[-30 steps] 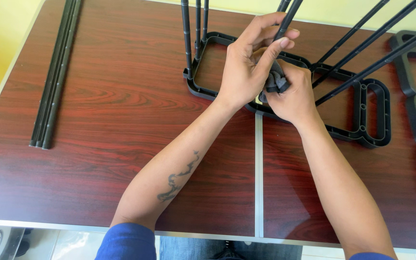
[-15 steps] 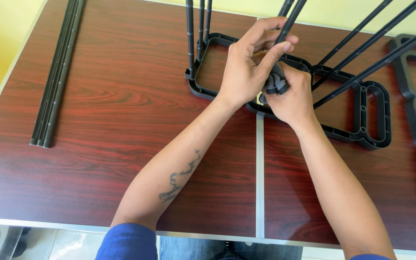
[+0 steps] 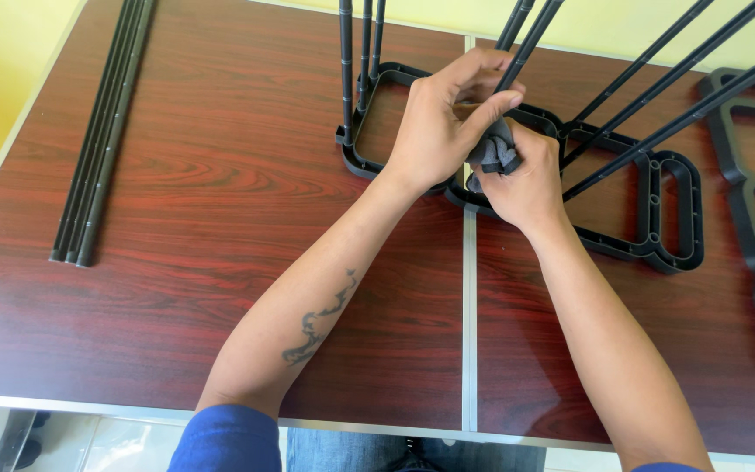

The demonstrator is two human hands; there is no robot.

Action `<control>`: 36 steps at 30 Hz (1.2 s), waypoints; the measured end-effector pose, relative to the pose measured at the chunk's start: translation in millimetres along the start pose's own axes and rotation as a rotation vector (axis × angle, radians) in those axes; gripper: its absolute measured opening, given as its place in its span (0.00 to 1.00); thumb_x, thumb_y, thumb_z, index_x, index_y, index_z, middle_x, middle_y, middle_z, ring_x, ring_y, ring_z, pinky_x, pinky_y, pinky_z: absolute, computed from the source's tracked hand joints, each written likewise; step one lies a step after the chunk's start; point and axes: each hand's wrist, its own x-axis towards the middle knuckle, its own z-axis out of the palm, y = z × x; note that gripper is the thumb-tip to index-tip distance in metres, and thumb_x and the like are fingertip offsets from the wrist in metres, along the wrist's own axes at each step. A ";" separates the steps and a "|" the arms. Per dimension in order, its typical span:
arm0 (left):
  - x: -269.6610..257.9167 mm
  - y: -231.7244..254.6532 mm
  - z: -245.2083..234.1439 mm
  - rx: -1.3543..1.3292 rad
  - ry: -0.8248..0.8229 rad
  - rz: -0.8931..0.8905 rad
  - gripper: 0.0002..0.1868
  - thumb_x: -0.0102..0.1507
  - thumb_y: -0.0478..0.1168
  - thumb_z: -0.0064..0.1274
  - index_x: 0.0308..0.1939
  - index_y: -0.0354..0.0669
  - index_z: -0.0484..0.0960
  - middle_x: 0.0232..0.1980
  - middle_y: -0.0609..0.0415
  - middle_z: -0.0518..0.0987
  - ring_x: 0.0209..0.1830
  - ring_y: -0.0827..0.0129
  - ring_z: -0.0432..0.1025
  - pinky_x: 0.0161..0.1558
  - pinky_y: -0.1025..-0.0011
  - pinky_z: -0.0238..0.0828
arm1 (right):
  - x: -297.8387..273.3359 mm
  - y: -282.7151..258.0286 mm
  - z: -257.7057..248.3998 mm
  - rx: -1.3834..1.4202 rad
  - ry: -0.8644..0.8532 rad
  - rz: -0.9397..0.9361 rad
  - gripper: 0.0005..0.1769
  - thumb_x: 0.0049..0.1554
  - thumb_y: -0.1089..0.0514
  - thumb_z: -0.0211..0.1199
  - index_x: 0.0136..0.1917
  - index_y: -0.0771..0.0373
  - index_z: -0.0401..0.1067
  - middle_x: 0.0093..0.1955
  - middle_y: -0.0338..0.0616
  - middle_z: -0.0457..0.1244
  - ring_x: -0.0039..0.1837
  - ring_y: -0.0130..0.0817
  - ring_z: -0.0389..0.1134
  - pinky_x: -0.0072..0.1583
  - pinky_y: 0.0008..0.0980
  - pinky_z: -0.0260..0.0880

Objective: The person inserts black metal poles into black plastic base frames on a table, then wipes each pole with a cloth. The person repeats this process for several poles, handling them one at a time.

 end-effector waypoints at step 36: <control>-5.4 133.9 -44.6 0.584 0.052 0.677 0.13 0.71 0.37 0.58 0.60 0.46 0.78 0.56 0.53 0.81 0.55 0.67 0.78 0.55 0.71 0.82 | -14.8 -89.2 -101.7 0.293 0.084 -0.179 0.08 0.62 0.62 0.71 0.51 0.65 0.74 0.47 0.40 0.69 0.44 0.26 0.73 0.47 0.27 0.75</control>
